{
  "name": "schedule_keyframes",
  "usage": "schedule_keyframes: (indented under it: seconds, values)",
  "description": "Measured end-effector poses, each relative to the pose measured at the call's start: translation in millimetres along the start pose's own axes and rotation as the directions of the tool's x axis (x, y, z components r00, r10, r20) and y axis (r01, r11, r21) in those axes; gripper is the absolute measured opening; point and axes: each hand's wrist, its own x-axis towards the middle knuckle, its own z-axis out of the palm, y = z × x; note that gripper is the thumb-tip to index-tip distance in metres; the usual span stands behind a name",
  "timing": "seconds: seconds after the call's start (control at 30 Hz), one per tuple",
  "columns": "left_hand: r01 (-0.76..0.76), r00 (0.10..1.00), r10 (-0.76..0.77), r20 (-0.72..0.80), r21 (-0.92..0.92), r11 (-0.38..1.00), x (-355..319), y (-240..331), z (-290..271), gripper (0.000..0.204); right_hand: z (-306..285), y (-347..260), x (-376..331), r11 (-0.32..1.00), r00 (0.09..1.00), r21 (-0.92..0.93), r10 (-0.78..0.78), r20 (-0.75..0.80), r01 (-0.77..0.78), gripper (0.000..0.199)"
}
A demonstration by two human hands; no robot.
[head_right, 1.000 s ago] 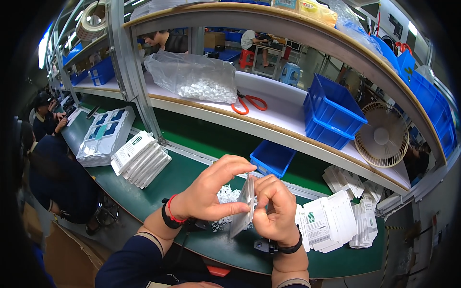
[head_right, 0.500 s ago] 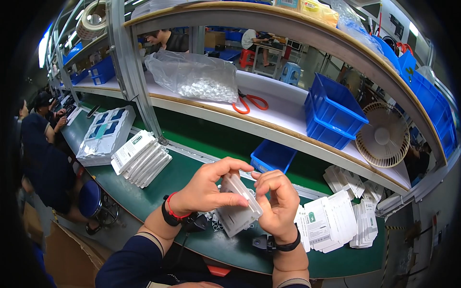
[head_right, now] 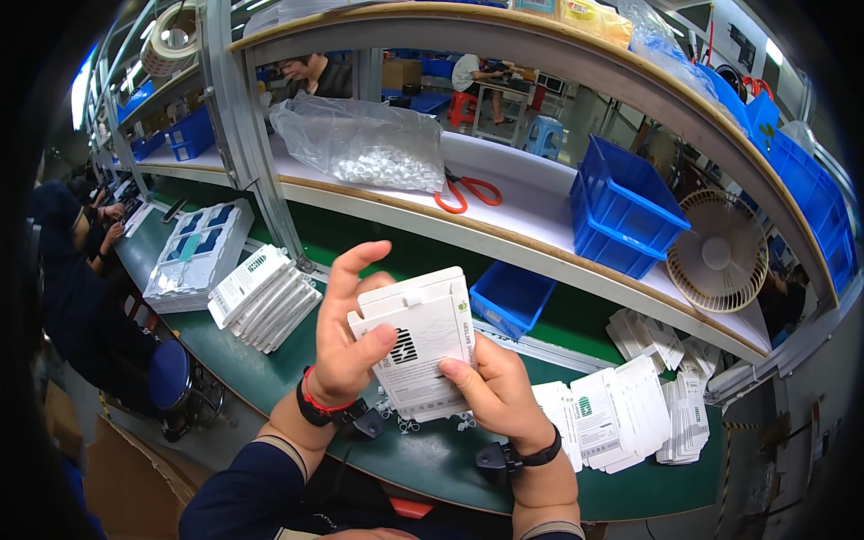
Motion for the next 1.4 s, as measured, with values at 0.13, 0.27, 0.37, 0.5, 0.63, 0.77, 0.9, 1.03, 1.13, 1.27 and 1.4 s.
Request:
schedule_keyframes:
  seconds: [0.13, 0.27, 0.37, 0.5, 0.63, 0.77, 0.9, 1.03, 1.13, 1.27, 1.4]
  values:
    - [0.31, 0.935, -0.208, 0.286, -0.378, 0.873, 7, 0, 4, 0.111, 0, -3, -3, 0.98, 0.993, 0.185, 0.061, 0.098, -0.078, 0.03]
    - [0.564, 0.823, -0.397, 0.405, -0.512, 0.647, 7, 9, 14, 0.147, -2, -2, -6, 0.959, 0.97, 0.246, 0.084, 0.226, -0.14, 0.031]
    - [0.534, 0.823, -0.286, 0.491, -0.498, 0.683, 4, 5, 8, 0.142, 2, 1, -3, 0.959, 0.976, 0.278, -0.009, 0.218, -0.053, 0.032]
    - [0.506, 0.834, -0.287, 0.471, -0.447, 0.738, 3, 4, 8, 0.149, 3, 1, -3, 0.964, 0.982, 0.257, 0.02, 0.188, -0.069, 0.031]
    - [0.507, 0.831, -0.296, 0.47, -0.423, 0.751, 3, 6, 9, 0.152, 2, 1, -2, 0.971, 0.984, 0.236, -0.021, 0.176, -0.021, 0.031]
    - [0.524, 0.832, -0.33, 0.447, -0.436, 0.732, 3, 8, 10, 0.155, 0, 1, -2, 0.983, 0.983, 0.186, -0.032, 0.183, -0.003, 0.032]
    - [0.526, 0.827, -0.316, 0.465, -0.441, 0.727, 3, 5, 9, 0.155, -1, 0, -1, 0.98, 0.983, 0.2, -0.025, 0.183, -0.013, 0.032]
    - [0.509, 0.826, -0.295, 0.48, -0.412, 0.756, 4, 4, 7, 0.155, -3, 1, 2, 0.991, 0.981, 0.132, -0.06, 0.186, 0.036, 0.033]
    - [0.51, 0.827, -0.299, 0.476, -0.412, 0.756, 2, 2, 7, 0.155, -5, 3, 1, 0.996, 0.98, 0.079, -0.054, 0.189, 0.039, 0.035]
    - [0.523, 0.814, -0.297, 0.5, -0.407, 0.749, 4, 4, 11, 0.154, -6, 3, -2, 0.998, 0.985, 0.035, -0.062, 0.16, 0.058, 0.037]
    - [0.528, 0.832, -0.34, 0.438, -0.438, 0.728, 1, 3, 14, 0.151, -4, -9, -1, 0.989, 1.0, -0.145, -0.009, 0.008, 0.01, 0.033]
